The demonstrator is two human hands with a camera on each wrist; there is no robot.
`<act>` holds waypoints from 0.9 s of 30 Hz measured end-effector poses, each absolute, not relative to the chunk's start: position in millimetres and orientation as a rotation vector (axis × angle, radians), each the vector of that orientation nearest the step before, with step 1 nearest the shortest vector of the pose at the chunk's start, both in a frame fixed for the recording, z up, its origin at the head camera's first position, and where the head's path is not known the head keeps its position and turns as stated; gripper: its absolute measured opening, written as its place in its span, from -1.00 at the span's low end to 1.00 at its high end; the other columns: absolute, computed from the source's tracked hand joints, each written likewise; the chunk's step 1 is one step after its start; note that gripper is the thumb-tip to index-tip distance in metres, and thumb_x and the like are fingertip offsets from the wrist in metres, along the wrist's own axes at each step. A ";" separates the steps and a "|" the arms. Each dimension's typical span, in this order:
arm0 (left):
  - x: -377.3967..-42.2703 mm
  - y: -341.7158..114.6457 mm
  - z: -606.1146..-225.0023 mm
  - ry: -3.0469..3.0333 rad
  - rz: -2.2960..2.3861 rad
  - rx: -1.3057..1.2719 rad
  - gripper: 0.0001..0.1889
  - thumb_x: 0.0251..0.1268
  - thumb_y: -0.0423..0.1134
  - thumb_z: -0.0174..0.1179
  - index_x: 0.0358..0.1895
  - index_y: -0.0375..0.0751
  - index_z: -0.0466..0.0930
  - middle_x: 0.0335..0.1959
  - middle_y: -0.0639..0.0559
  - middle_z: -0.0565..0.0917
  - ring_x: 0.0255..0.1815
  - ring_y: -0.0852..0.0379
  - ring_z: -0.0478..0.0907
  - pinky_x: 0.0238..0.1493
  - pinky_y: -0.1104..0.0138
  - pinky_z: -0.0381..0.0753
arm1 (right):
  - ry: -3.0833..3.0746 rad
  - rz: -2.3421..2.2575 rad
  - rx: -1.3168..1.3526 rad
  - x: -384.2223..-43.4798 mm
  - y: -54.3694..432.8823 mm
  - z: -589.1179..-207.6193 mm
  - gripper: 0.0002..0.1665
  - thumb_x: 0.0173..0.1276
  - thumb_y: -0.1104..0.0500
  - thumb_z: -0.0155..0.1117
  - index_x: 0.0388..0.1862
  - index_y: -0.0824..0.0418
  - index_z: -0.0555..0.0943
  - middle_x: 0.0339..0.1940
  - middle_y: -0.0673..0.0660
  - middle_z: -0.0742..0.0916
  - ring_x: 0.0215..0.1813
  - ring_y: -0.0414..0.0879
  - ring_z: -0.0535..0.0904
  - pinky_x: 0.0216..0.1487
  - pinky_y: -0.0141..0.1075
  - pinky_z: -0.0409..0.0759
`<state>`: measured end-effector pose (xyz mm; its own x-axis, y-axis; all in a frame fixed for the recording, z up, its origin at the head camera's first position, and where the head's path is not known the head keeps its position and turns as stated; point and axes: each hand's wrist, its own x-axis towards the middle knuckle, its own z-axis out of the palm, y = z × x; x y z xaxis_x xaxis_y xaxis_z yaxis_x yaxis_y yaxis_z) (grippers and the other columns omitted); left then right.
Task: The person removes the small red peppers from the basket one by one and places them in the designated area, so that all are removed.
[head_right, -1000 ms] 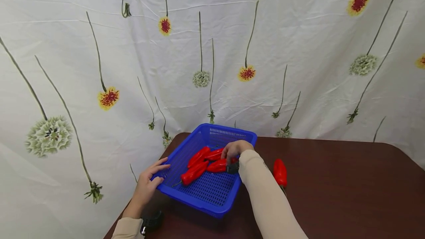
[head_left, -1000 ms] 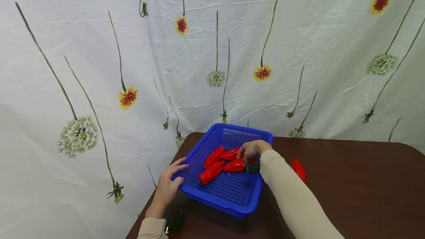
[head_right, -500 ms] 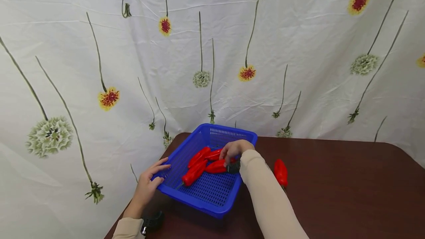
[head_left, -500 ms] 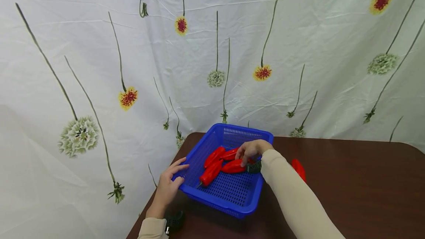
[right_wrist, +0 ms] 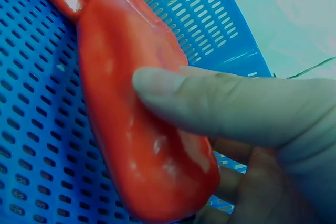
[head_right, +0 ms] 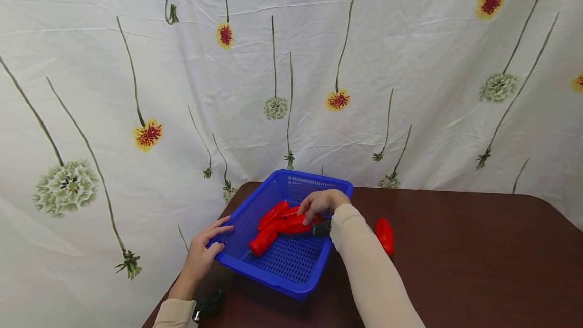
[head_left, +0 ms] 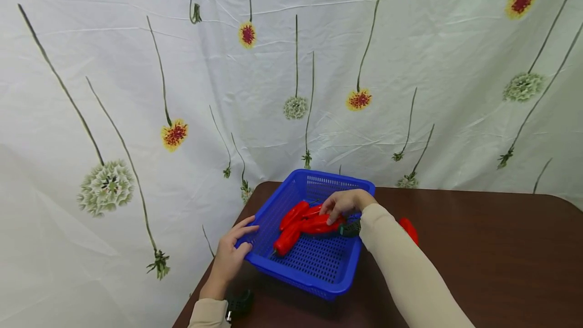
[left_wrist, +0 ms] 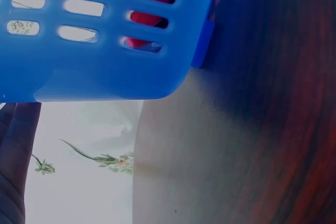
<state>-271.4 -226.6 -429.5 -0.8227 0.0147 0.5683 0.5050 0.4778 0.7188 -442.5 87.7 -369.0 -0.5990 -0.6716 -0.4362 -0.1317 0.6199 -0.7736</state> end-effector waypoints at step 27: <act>-273.1 -225.7 -430.0 -2.252 -1.300 -0.414 -0.55 0.11 -0.61 0.03 0.06 -0.35 0.70 0.33 -0.20 0.57 0.42 -0.29 0.41 0.24 0.65 0.21 | 2.089 -1.100 -0.785 -432.3 102.3 -326.4 -0.57 0.33 0.29 0.30 0.17 0.34 0.60 -0.12 0.06 0.70 -0.18 -0.12 0.60 -0.15 -0.28 0.66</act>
